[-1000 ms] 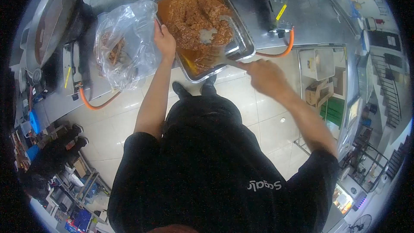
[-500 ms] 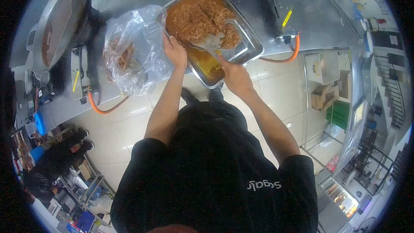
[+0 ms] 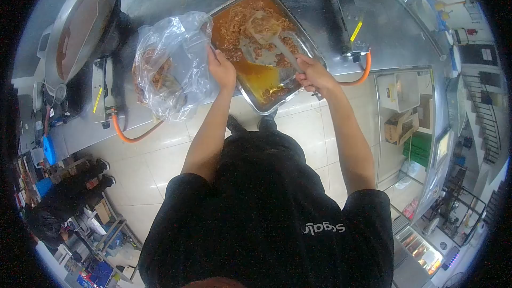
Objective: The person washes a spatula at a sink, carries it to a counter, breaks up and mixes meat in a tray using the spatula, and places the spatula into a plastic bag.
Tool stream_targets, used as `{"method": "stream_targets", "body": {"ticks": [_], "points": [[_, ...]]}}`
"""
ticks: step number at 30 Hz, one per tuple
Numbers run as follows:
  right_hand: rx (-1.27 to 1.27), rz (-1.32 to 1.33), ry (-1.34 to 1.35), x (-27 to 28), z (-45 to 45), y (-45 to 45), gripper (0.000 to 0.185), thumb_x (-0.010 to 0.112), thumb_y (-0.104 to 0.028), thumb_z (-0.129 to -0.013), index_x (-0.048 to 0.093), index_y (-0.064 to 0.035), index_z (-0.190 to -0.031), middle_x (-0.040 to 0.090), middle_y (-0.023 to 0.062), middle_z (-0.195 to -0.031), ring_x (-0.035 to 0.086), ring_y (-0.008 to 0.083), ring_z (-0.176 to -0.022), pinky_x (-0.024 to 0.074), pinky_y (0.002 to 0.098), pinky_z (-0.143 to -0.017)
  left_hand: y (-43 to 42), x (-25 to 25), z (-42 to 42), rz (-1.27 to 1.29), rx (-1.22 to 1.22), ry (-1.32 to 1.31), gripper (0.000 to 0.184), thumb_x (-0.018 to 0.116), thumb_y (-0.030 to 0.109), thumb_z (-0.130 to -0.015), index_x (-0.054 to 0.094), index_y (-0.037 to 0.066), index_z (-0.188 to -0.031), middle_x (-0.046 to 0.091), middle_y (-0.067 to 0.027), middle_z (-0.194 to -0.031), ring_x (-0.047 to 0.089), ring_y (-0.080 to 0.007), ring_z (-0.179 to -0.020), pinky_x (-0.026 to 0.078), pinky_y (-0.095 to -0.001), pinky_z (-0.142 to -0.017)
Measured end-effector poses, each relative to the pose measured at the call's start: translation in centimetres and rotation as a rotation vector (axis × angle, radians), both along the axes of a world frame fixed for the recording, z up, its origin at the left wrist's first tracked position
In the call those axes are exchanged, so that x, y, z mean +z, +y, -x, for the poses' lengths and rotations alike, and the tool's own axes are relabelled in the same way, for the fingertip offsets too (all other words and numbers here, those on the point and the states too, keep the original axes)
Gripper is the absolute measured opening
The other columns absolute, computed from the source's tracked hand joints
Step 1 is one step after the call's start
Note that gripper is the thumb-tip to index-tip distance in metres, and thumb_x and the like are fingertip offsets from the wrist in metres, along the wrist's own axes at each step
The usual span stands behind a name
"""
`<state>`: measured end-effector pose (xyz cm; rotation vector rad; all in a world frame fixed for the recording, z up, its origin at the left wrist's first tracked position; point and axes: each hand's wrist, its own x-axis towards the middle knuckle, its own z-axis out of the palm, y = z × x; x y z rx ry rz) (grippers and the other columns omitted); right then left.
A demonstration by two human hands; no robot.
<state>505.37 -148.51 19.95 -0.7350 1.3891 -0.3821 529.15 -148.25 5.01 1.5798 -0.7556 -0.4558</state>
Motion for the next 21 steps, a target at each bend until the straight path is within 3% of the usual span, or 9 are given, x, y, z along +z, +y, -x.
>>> {"method": "stream_targets", "body": {"ticks": [7, 11, 14, 16, 18, 20, 21], "points": [[0.217, 0.119, 0.189, 2.3, 3.0, -1.7, 0.034, 0.036, -0.033, -0.107, 0.055, -0.014, -0.129, 0.04, -0.004, -0.061, 0.025, 0.004, -0.038, 0.017, 0.0226, -0.036, -0.3, -0.6, -0.1, -0.004, 0.02, -0.026, 0.045, 0.045, 0.012, -0.099, 0.043, -0.012, -0.137, 0.048, -0.0307, -0.139, 0.047, -0.0403, -0.131, 0.035, -0.039, -0.11], [0.154, 0.253, 0.331, -0.4, 2.0, -2.6, 0.036, 0.04, -0.033, -0.106, 0.052, -0.012, -0.133, 0.044, -0.0013, -0.061, 0.032, 0.0065, -0.038, 0.0232, 0.0252, -0.034, -0.4, 0.0, -0.3, 0.002, -0.005, -0.003, 0.045, 0.045, 0.012, -0.099, 0.043, -0.012, -0.137, 0.048, -0.0304, -0.139, 0.046, -0.04, -0.131, 0.034, -0.0392, -0.111], [0.311, 0.358, 0.496, -2.4, 1.2, -2.1, 0.037, 0.042, -0.03, -0.105, 0.053, -0.0081, -0.133, 0.048, 0.0008, -0.063, 0.037, 0.0075, -0.039, 0.0278, 0.0258, -0.034, -0.4, 0.0, -0.2, 0.001, -0.015, -0.025, 0.045, 0.045, 0.012, -0.099, 0.043, -0.012, -0.137, 0.048, -0.0302, -0.139, 0.046, -0.0397, -0.132, 0.034, -0.0391, -0.111], [0.458, 0.559, 0.637, -2.0, 1.9, -1.1, 0.032, 0.041, -0.02, -0.101, 0.058, -0.0045, -0.124, 0.06, 0.0174, -0.076, 0.056, 0.029, -0.055, 0.0433, 0.04, -0.051, -0.6, 0.0, -0.2, -0.003, -0.004, -0.024, 0.045, 0.045, 0.012, -0.099, 0.043, -0.012, -0.137, 0.048, -0.03, -0.139, 0.046, -0.0395, -0.132, 0.034, -0.039, -0.111], [0.596, 0.769, 0.745, -1.1, 3.0, -0.5, 0.03, 0.041, -0.012, -0.097, 0.06, -0.0028, -0.118, 0.066, 0.0276, -0.085, 0.066, 0.0422, -0.069, 0.0513, 0.0493, -0.063, -0.5, 0.0, -0.3, 0.016, -0.015, -0.014, 0.045, 0.045, 0.012, -0.099, 0.043, -0.012, -0.137, 0.048, -0.0303, -0.139, 0.046, -0.0395, -0.132, 0.034, -0.0391, -0.111], [0.714, 0.98, 0.821, 1.4, 3.8, -0.4, 0.03, 0.042, -0.006, -0.093, 0.06, -0.0032, -0.116, 0.065, 0.0314, -0.09, 0.065, 0.0469, -0.08, 0.0515, 0.0537, -0.072, -0.5, -0.2, -0.3, 0.028, -0.02, -0.018, 0.045, 0.045, 0.011, -0.099, 0.043, -0.012, -0.137, 0.049, -0.0305, -0.139, 0.047, -0.0397, -0.131, 0.035, -0.0393, -0.111], [0.727, 0.961, 0.912, 2.9, 3.7, -0.2, 0.03, 0.043, -0.005, -0.091, 0.06, -0.0037, -0.115, 0.065, 0.0315, -0.09, 0.065, 0.0465, -0.082, 0.0513, 0.0543, -0.074, -0.6, -0.4, -0.3, 0.033, -0.014, -0.026, 0.045, 0.045, 0.011, -0.099, 0.043, -0.012, -0.137, 0.049, -0.0306, -0.138, 0.048, -0.0399, -0.13, 0.035, -0.0394, -0.11]]}}
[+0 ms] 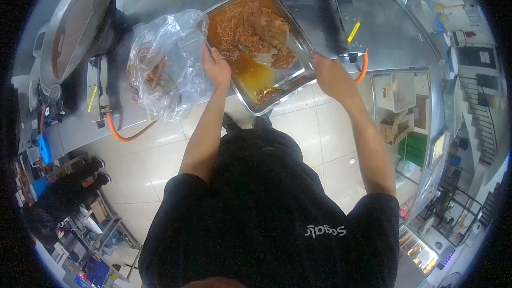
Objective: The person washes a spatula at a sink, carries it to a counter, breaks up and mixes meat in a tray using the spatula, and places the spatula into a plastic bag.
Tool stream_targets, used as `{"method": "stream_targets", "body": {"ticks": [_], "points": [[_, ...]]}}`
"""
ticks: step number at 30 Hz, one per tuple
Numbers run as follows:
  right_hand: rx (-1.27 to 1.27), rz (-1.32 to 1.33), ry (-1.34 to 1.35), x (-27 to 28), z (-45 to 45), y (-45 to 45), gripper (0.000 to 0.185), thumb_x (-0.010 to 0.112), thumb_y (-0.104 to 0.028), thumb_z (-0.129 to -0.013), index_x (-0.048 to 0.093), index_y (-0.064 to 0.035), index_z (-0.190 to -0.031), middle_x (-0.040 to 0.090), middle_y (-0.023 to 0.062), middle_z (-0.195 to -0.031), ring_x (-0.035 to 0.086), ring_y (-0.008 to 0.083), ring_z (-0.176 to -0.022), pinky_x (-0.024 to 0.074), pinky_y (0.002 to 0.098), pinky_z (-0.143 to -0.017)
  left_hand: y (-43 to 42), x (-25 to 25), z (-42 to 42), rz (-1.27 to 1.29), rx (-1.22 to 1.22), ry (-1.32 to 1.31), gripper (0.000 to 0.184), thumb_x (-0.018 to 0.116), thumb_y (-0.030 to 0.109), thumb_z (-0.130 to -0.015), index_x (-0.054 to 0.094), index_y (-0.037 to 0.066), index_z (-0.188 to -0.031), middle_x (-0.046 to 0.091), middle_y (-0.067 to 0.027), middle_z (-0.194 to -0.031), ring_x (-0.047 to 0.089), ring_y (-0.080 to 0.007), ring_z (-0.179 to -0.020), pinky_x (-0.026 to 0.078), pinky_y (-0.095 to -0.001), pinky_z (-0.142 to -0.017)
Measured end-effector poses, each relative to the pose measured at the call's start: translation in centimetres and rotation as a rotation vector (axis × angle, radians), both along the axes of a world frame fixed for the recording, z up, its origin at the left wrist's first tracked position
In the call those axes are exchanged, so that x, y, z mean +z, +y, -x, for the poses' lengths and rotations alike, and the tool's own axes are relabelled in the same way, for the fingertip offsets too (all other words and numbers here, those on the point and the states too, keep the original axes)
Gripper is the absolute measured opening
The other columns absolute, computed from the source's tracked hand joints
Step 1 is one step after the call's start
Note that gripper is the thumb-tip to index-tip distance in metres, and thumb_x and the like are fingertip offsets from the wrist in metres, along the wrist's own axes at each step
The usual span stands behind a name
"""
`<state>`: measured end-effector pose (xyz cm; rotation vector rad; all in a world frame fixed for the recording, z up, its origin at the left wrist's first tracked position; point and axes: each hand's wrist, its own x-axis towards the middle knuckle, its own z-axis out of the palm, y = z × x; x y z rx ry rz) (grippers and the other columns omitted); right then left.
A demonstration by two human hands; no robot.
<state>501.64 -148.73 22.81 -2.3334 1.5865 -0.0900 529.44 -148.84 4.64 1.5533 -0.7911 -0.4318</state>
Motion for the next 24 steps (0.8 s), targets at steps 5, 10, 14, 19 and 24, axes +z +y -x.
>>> {"method": "stream_targets", "body": {"ticks": [5, 10, 14, 19, 24], "points": [[-0.083, 0.073, 0.244, 6.1, -2.1, -1.2, 0.032, 0.046, -0.003, -0.087, 0.06, -0.0066, -0.116, 0.066, 0.0306, -0.093, 0.066, 0.0444, -0.089, 0.0521, 0.0546, -0.077, 0.0, 0.7, 0.2, 0.011, 0.01, -0.008, 0.045, 0.045, 0.011, -0.099, 0.043, -0.011, -0.137, 0.051, -0.0308, -0.136, 0.051, -0.0407, -0.127, 0.038, -0.0399, -0.107], [-0.006, -0.062, 0.265, -0.4, -4.7, -3.6, 0.041, 0.048, 0.0, -0.086, 0.056, -0.0064, -0.126, 0.068, 0.0262, -0.088, 0.068, 0.0415, -0.084, 0.055, 0.0517, -0.076, 0.2, 1.0, 0.2, -0.032, -0.002, -0.001, 0.044, 0.046, 0.01, -0.098, 0.044, -0.011, -0.137, 0.052, -0.0311, -0.135, 0.051, -0.0418, -0.126, 0.038, -0.0401, -0.107], [0.017, -0.045, 0.278, 0.4, -6.9, 0.0, 0.042, 0.048, -0.002, -0.086, 0.056, -0.0077, -0.127, 0.068, 0.0257, -0.082, 0.068, 0.042, -0.079, 0.0555, 0.0524, -0.072, -0.1, 0.2, 0.1, -0.044, 0.028, -0.051, 0.044, 0.046, 0.01, -0.098, 0.044, -0.012, -0.136, 0.051, -0.0314, -0.136, 0.049, -0.0425, -0.127, 0.037, -0.0404, -0.108], [0.132, 0.028, 0.362, 5.5, -5.6, -0.2, 0.038, 0.049, -0.004, -0.087, 0.06, -0.0082, -0.123, 0.068, 0.0237, -0.077, 0.069, 0.0408, -0.076, 0.0558, 0.0519, -0.068, -0.2, 0.3, 0.0, -0.01, 0.002, -0.035, 0.044, 0.045, 0.01, -0.098, 0.044, -0.013, -0.136, 0.049, -0.0318, -0.137, 0.047, -0.0428, -0.129, 0.037, -0.0409, -0.109], [0.156, 0.133, 0.433, 7.9, -4.9, -3.3, 0.029, 0.046, -0.007, -0.09, 0.062, -0.0082, -0.115, 0.068, 0.0231, -0.079, 0.069, 0.0402, -0.077, 0.0558, 0.0516, -0.068, -0.8, 0.0, -1.1, -0.093, -0.064, -0.075, 0.044, 0.046, 0.012, -0.099, 0.044, -0.011, -0.137, 0.05, -0.0306, -0.137, 0.047, -0.0409, -0.13, 0.037, -0.0393, -0.109]]}}
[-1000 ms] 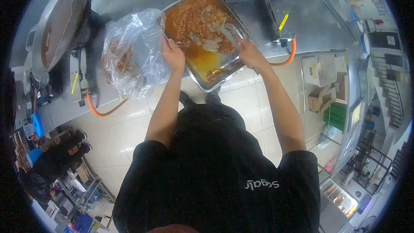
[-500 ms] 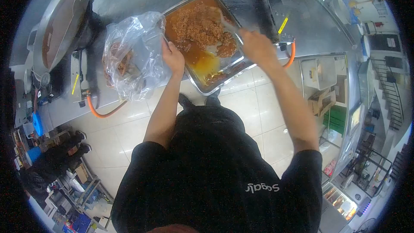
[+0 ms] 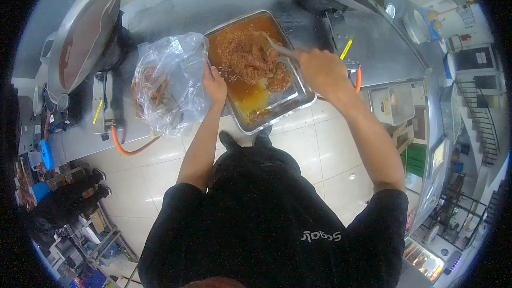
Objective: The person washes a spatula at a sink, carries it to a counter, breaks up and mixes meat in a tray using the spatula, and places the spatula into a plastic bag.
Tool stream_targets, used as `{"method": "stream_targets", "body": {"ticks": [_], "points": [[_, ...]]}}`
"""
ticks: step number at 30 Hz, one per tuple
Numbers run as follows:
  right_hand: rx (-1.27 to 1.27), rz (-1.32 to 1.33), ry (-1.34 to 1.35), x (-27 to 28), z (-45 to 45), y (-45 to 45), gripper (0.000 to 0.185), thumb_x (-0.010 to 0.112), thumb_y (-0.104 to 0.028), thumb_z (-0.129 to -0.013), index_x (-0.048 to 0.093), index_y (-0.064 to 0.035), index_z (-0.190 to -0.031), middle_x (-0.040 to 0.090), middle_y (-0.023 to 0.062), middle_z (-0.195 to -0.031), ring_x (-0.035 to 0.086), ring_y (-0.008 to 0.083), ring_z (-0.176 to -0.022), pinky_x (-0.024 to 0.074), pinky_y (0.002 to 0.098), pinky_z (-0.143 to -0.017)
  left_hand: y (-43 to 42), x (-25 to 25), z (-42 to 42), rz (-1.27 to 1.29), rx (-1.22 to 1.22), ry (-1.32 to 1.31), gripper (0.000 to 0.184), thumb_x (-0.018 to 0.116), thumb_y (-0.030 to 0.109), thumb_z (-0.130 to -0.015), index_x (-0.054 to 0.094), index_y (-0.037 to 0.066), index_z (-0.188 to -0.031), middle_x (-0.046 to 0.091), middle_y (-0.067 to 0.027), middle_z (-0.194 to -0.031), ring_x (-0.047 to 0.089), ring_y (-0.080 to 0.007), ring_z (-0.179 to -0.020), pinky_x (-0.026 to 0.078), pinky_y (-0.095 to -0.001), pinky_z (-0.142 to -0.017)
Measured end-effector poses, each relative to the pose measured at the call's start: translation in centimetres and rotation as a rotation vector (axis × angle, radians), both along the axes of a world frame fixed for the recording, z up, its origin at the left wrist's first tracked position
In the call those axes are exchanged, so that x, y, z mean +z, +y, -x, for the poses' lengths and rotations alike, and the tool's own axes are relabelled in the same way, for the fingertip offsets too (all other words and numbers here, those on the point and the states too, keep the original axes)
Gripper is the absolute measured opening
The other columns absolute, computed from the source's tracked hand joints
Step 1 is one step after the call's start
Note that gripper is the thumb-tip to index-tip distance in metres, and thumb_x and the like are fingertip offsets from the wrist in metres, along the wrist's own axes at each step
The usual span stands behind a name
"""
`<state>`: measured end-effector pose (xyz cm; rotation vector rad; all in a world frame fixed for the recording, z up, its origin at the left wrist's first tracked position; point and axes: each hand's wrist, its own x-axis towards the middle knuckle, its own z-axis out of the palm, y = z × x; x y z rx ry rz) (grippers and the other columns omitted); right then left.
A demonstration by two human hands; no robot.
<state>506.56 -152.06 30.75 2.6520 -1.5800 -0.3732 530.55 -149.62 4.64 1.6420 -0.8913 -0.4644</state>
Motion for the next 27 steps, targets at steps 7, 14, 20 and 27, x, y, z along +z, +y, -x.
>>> {"method": "stream_targets", "body": {"ticks": [7, 14, 20, 27], "points": [[-0.23, 0.033, -0.15, -8.2, 3.6, -5.0, 0.024, 0.042, -0.01, -0.092, 0.055, -0.0026, -0.111, 0.068, 0.0282, -0.09, 0.068, 0.0459, -0.084, 0.0551, 0.0547, -0.074, -0.3, 1.4, -0.7, 0.001, -0.08, -0.017, 0.046, 0.045, 0.014, -0.1, 0.042, -0.007, -0.141, 0.051, -0.0284, -0.137, 0.05, -0.0398, -0.128, 0.039, -0.0378, -0.106], [-0.384, -0.021, -0.282, -15.8, 3.7, -4.8, 0.023, 0.041, -0.012, -0.094, 0.056, -0.0051, -0.111, 0.067, 0.0305, -0.092, 0.067, 0.0472, -0.088, 0.0535, 0.057, -0.076, -0.2, 1.4, -0.8, -0.101, -0.103, 0.089, 0.047, 0.045, 0.014, -0.1, 0.041, -0.002, -0.144, 0.057, -0.0292, -0.129, 0.057, -0.0397, -0.119, 0.044, -0.0368, -0.099], [-0.41, -0.34, -0.751, -19.9, 5.7, -5.9, 0.03, 0.039, -0.028, -0.103, 0.058, -0.0044, -0.105, 0.064, 0.0189, -0.076, 0.065, 0.0321, -0.065, 0.0505, 0.0452, -0.059, -0.5, 2.2, -0.8, -0.09, -0.121, 0.025, 0.048, 0.045, 0.014, -0.1, 0.04, -0.005, -0.143, 0.053, -0.0277, -0.135, 0.054, -0.0316, -0.125, 0.041, -0.0361, -0.103], [-0.382, -0.598, -0.97, -17.6, 6.7, -2.6, 0.037, 0.041, -0.035, -0.104, 0.06, -0.0044, -0.106, 0.052, 0.0079, -0.064, 0.052, 0.0214, -0.049, 0.0444, 0.037, -0.05, -0.7, 0.9, -1.0, -0.087, -0.119, 0.036, 0.046, 0.043, 0.015, -0.101, 0.04, -0.003, -0.144, 0.054, -0.0271, -0.135, 0.053, -0.0371, -0.125, 0.042, -0.037, -0.102]]}}
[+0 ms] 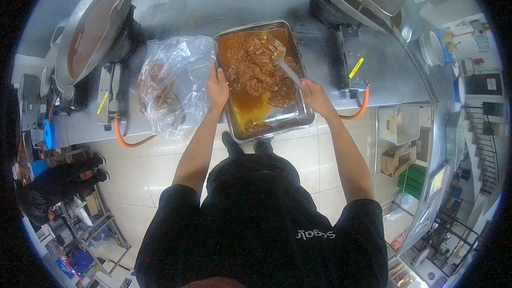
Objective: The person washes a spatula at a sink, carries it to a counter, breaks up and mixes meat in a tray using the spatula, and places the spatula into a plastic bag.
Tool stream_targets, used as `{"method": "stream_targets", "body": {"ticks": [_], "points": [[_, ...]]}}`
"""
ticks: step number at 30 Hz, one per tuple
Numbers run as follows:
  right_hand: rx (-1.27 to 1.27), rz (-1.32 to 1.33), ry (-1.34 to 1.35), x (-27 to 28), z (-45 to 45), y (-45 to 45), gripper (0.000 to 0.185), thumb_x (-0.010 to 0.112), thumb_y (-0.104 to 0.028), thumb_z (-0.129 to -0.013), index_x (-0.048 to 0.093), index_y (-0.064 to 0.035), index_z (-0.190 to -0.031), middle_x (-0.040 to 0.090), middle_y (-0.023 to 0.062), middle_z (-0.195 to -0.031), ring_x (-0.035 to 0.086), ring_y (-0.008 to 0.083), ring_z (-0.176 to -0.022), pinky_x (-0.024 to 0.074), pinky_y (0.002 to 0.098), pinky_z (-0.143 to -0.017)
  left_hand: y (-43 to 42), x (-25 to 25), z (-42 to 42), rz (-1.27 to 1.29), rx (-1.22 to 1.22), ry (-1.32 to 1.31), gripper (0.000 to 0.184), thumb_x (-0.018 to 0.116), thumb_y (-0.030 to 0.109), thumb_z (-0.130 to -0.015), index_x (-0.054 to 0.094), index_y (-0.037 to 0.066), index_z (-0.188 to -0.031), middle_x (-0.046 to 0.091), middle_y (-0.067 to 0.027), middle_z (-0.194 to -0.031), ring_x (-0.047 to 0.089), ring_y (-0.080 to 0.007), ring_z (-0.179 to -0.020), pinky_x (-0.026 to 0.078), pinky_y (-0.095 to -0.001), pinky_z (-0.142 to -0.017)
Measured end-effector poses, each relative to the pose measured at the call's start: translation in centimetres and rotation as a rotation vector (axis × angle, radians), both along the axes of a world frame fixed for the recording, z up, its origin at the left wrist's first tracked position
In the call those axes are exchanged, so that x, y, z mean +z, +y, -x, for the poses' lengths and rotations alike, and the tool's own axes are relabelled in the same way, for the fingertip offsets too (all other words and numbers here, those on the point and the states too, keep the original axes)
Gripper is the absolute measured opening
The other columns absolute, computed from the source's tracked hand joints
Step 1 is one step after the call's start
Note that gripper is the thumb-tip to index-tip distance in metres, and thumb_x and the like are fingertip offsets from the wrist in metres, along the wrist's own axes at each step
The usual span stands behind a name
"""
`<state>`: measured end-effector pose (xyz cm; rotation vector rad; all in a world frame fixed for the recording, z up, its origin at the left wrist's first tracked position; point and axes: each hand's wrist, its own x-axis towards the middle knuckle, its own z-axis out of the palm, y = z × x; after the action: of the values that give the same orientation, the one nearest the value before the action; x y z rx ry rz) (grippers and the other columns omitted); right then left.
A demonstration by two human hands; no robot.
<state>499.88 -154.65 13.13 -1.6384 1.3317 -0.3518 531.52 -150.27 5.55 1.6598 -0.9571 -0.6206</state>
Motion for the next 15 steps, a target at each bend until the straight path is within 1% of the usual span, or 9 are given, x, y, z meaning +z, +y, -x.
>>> {"method": "stream_targets", "body": {"ticks": [1, 2, 4, 7, 10, 13, 15], "points": [[0.057, 0.126, 0.006, -0.5, 0.3, 0.4, 0.035, 0.041, -0.034, -0.104, 0.06, -0.0049, -0.107, 0.056, 0.011, -0.065, 0.055, 0.0256, -0.048, 0.0456, 0.0397, -0.05, 0.0, -0.1, -0.1, -0.012, -0.007, 0.03, 0.046, 0.043, 0.015, -0.101, 0.04, -0.003, -0.144, 0.054, -0.027, -0.135, 0.054, -0.0365, -0.125, 0.042, -0.0368, -0.102], [0.072, 0.236, 0.05, -0.9, 0.7, 1.1, 0.032, 0.042, -0.032, -0.104, 0.06, -0.0055, -0.107, 0.058, 0.0151, -0.067, 0.057, 0.0313, -0.052, 0.0466, 0.0433, -0.052, 0.0, -0.2, -0.2, -0.025, -0.013, 0.06, 0.046, 0.043, 0.015, -0.101, 0.04, -0.003, -0.144, 0.054, -0.0268, -0.135, 0.054, -0.036, -0.125, 0.042, -0.0367, -0.103], [0.105, 0.455, 0.141, 1.0, 0.3, 3.0, 0.027, 0.044, -0.028, -0.102, 0.06, -0.0069, -0.108, 0.063, 0.0234, -0.072, 0.062, 0.0427, -0.06, 0.0484, 0.0507, -0.056, 0.0, 0.0, -0.1, -0.041, -0.018, 0.101, 0.046, 0.043, 0.015, -0.101, 0.04, -0.004, -0.144, 0.054, -0.0265, -0.135, 0.054, -0.0351, -0.125, 0.042, -0.0364, -0.103], [0.092, 0.39, 0.382, 3.5, 0.1, 4.7, 0.021, 0.044, -0.02, -0.1, 0.059, -0.008, -0.11, 0.062, 0.03, -0.078, 0.061, 0.0503, -0.077, 0.0474, 0.0583, -0.065, 0.1, 0.8, -0.1, -0.075, -0.013, 0.131, 0.046, 0.043, 0.015, -0.102, 0.04, -0.004, -0.143, 0.053, -0.0258, -0.136, 0.054, -0.0342, -0.126, 0.041, -0.036, -0.104], [0.045, 0.463, 0.436, 3.3, 0.9, 3.6, 0.02, 0.044, -0.019, -0.099, 0.057, -0.0082, -0.111, 0.063, 0.0279, -0.072, 0.063, 0.0493, -0.076, 0.0485, 0.0597, -0.066, 0.0, 0.4, 0.0, -0.03, 0.008, 0.067, 0.046, 0.043, 0.015, -0.102, 0.04, -0.003, -0.144, 0.053, -0.0248, -0.137, 0.053, -0.034, -0.127, 0.04, -0.0355, -0.105], [0.026, 0.532, 0.623, 3.3, 0.8, 0.8, 0.019, 0.044, -0.019, -0.099, 0.055, -0.0091, -0.111, 0.064, 0.0291, -0.074, 0.064, 0.0501, -0.076, 0.0508, 0.0597, -0.068, 0.1, 0.6, 0.1, 0.015, 0.008, -0.01, 0.046, 0.043, 0.015, -0.102, 0.04, -0.003, -0.144, 0.053, -0.0238, -0.138, 0.051, -0.0339, -0.129, 0.038, -0.0352, -0.107], [0.024, 0.529, 0.664, 3.1, 0.6, -1.0, 0.018, 0.044, -0.019, -0.099, 0.055, -0.0093, -0.11, 0.064, 0.0297, -0.077, 0.064, 0.0506, -0.077, 0.0517, 0.0594, -0.069, 0.0, 0.3, -0.2, -0.041, -0.011, 0.08, 0.046, 0.042, 0.016, -0.102, 0.04, -0.003, -0.144, 0.052, -0.0236, -0.139, 0.05, -0.0347, -0.13, 0.037, -0.0353, -0.108]]}}
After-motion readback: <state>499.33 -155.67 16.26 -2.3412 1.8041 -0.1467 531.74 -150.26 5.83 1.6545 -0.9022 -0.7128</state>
